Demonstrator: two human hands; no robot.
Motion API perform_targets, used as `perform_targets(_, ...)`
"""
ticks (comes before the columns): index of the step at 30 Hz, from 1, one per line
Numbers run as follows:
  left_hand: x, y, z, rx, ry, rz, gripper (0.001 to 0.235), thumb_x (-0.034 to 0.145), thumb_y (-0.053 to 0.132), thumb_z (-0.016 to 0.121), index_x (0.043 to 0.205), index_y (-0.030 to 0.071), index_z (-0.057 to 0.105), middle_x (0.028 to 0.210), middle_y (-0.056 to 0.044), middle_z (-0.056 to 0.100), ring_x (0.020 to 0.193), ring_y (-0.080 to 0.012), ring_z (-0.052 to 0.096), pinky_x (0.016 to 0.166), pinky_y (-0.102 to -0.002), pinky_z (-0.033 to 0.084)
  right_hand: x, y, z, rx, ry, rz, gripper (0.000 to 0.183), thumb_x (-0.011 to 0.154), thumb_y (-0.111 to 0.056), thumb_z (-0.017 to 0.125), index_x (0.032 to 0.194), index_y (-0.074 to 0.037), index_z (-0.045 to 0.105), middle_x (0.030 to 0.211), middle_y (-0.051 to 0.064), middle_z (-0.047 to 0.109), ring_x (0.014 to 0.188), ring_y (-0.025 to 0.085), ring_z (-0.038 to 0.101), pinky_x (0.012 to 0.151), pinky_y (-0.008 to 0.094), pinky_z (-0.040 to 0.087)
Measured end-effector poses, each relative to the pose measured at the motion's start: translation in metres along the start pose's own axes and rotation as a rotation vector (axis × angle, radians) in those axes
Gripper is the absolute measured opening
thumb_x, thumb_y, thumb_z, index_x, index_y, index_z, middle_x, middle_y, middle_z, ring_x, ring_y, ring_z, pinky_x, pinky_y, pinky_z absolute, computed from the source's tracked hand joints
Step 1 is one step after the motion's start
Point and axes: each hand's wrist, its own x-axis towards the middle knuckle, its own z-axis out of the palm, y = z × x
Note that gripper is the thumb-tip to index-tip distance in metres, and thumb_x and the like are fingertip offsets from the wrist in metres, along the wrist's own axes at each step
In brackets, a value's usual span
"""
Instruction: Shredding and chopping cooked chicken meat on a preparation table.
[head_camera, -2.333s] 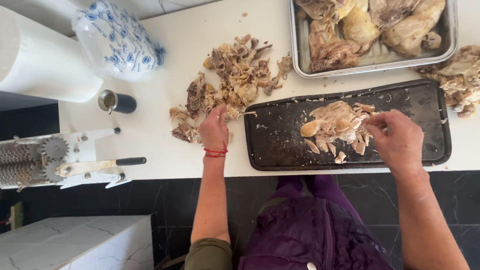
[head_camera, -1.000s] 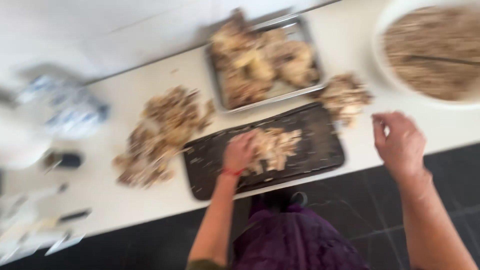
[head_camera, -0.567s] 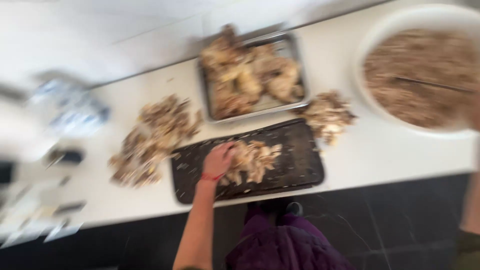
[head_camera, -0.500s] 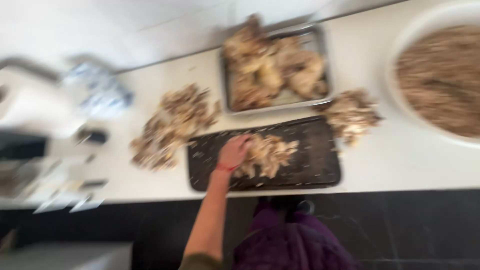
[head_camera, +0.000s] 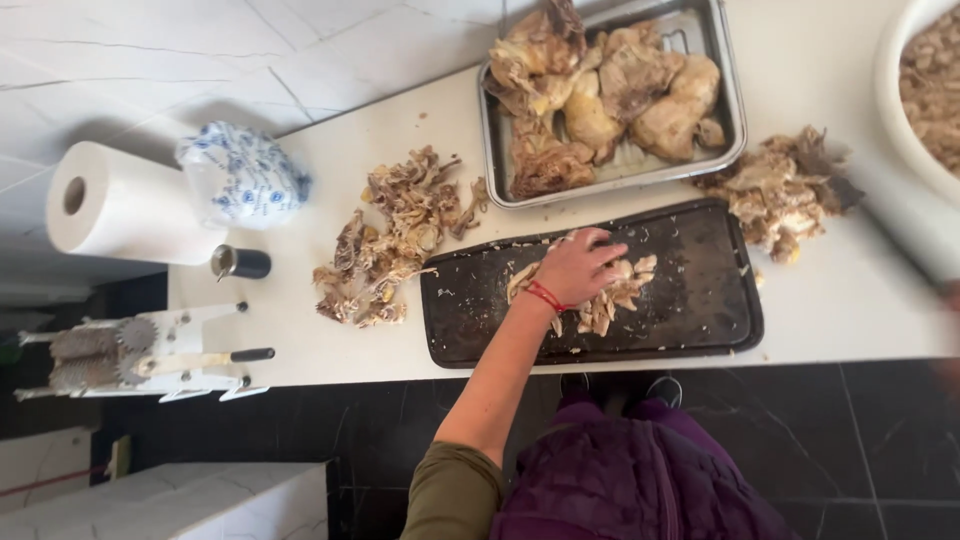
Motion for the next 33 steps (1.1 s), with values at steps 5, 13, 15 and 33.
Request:
perform_targets(5, -0.017, 0.016, -0.002, 0.028, -0.123, 0.03, 0.03, 0.096, 0.038, 0.063, 0.119, 0.024, 0.074, 0.128, -0.005, 0.064, 0.122, -0.0267, 0.061, 0.103, -0.044, 0.052, -0.035, -0.134, 0.036, 0.076, -0.175, 0.093, 0.029, 0.106, -0.033, 0.045, 0.109, -0.005, 0.049, 0.073, 0.024, 0.071, 0.072, 0.048, 0.071, 0.072, 0.06, 0.056)
perform_targets(13, -0.014, 0.014, 0.011, 0.071, -0.029, 0.115, 0.034, 0.09, 0.03, 0.066, 0.12, 0.019, 0.072, 0.121, -0.008, 0.065, 0.112, -0.0278, 0.063, 0.109, -0.052, 0.041, -0.034, -0.2, 0.045, 0.125, -0.125, 0.151, 0.03, 0.107, -0.033, 0.045, 0.107, -0.003, 0.049, 0.071, 0.026, 0.07, 0.071, 0.049, 0.07, 0.07, 0.06, 0.055)
perform_targets(15, -0.005, 0.02, 0.017, 0.003, 0.012, 0.063, 0.034, 0.092, 0.024, 0.063, 0.125, 0.019, 0.07, 0.124, -0.005, 0.066, 0.116, -0.0267, 0.064, 0.106, -0.05, 0.045, -0.034, -0.207, 0.033, 0.101, -0.099, 0.17, 0.029, 0.107, -0.033, 0.046, 0.107, -0.003, 0.049, 0.071, 0.028, 0.069, 0.072, 0.05, 0.07, 0.07, 0.061, 0.055)
perform_targets(33, 0.007, 0.033, 0.011, 0.053, -0.25, 0.083, 0.038, 0.082, 0.02, 0.07, 0.118, 0.009, 0.067, 0.12, -0.014, 0.062, 0.109, -0.0319, 0.066, 0.09, -0.045, 0.056, -0.051, -0.227, 0.043, 0.11, -0.248, 0.211, 0.028, 0.106, -0.028, 0.041, 0.107, -0.001, 0.049, 0.077, 0.025, 0.072, 0.077, 0.048, 0.072, 0.074, 0.06, 0.055)
